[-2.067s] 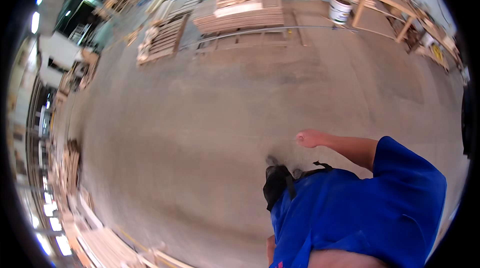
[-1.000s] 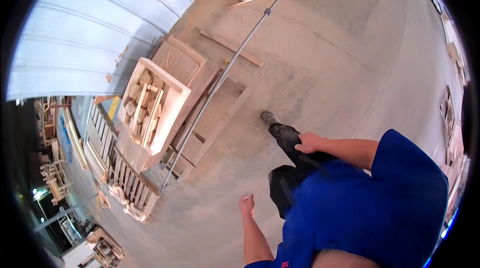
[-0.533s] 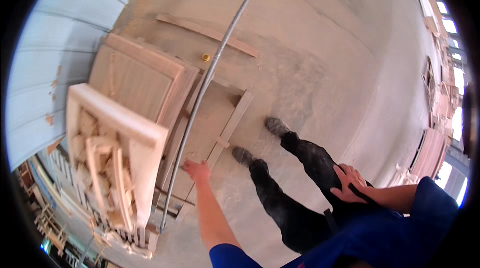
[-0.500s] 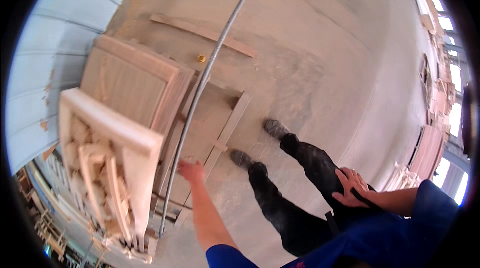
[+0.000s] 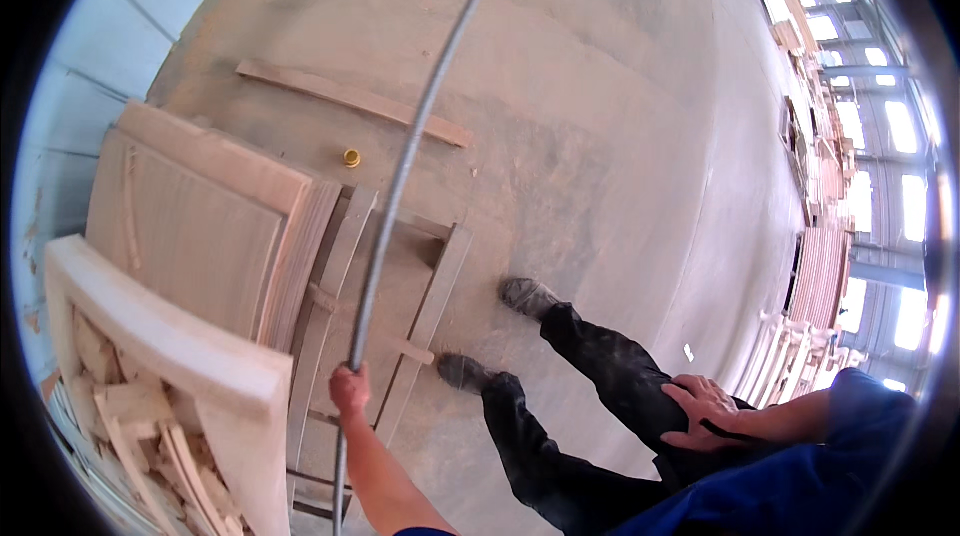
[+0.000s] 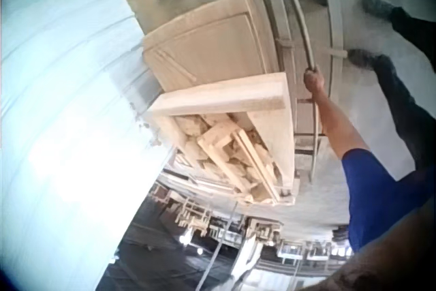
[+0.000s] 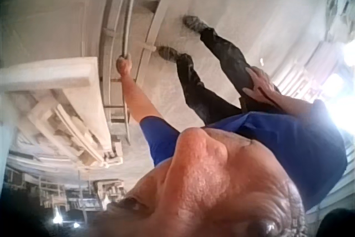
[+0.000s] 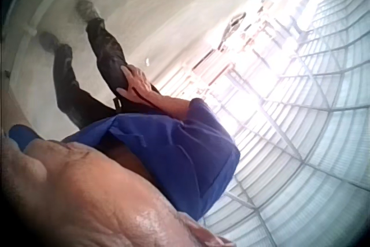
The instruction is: The person assembles wooden furniture frames by positioning a long metal pipe clamp over the components, tightening the clamp with its screw handle, and then removing the clamp.
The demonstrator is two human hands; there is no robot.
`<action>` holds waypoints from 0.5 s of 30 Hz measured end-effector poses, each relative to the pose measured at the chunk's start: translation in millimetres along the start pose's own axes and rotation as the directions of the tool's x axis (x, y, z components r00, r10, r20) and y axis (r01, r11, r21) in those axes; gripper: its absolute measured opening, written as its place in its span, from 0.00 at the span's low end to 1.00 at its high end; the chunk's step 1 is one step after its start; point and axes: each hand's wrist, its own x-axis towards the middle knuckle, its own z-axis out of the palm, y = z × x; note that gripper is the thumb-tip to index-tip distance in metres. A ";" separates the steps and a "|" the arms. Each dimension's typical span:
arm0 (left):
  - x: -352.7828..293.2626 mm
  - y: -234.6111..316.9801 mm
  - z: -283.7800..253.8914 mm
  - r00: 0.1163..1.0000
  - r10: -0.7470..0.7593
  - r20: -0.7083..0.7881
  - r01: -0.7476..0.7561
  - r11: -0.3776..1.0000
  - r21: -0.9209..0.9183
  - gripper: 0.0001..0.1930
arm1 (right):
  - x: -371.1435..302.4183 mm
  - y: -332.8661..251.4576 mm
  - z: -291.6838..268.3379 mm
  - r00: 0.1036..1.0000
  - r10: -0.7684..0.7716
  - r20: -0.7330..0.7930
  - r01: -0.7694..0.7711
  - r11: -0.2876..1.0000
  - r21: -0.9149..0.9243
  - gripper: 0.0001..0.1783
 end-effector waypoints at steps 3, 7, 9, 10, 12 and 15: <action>-76.9 36.8 8.4 0.993 0.073 0.093 -0.072 0.997 -0.007 0.26 | -4.2 4.3 -6.0 1.000 -0.011 0.022 0.011 1.000 0.029 0.52; -236.5 85.4 -12.7 0.983 0.098 0.155 -0.074 0.986 -0.152 0.29 | 42.9 -13.4 1.3 0.995 0.102 0.007 -0.102 0.970 0.222 0.54; -319.5 130.6 -64.6 0.953 0.018 0.301 0.044 0.979 -0.198 0.25 | 71.2 -24.3 9.1 0.996 -0.013 0.085 -0.045 0.769 0.638 0.52; -357.7 143.3 -85.8 0.946 0.053 0.319 0.033 0.965 -0.259 0.24 | 76.9 -40.8 11.6 0.987 -0.050 0.154 -0.101 0.556 0.825 0.49; -430.8 144.5 -98.6 0.946 0.046 0.320 0.055 0.952 -0.300 0.20 | 83.9 -81.0 11.9 0.932 -0.116 0.342 -0.345 -0.009 0.938 0.41; -531.0 147.3 -145.6 0.984 -0.053 0.168 0.095 0.962 -0.257 0.16 | 70.9 -109.7 20.6 0.820 -0.418 0.392 -0.499 -0.184 0.847 0.20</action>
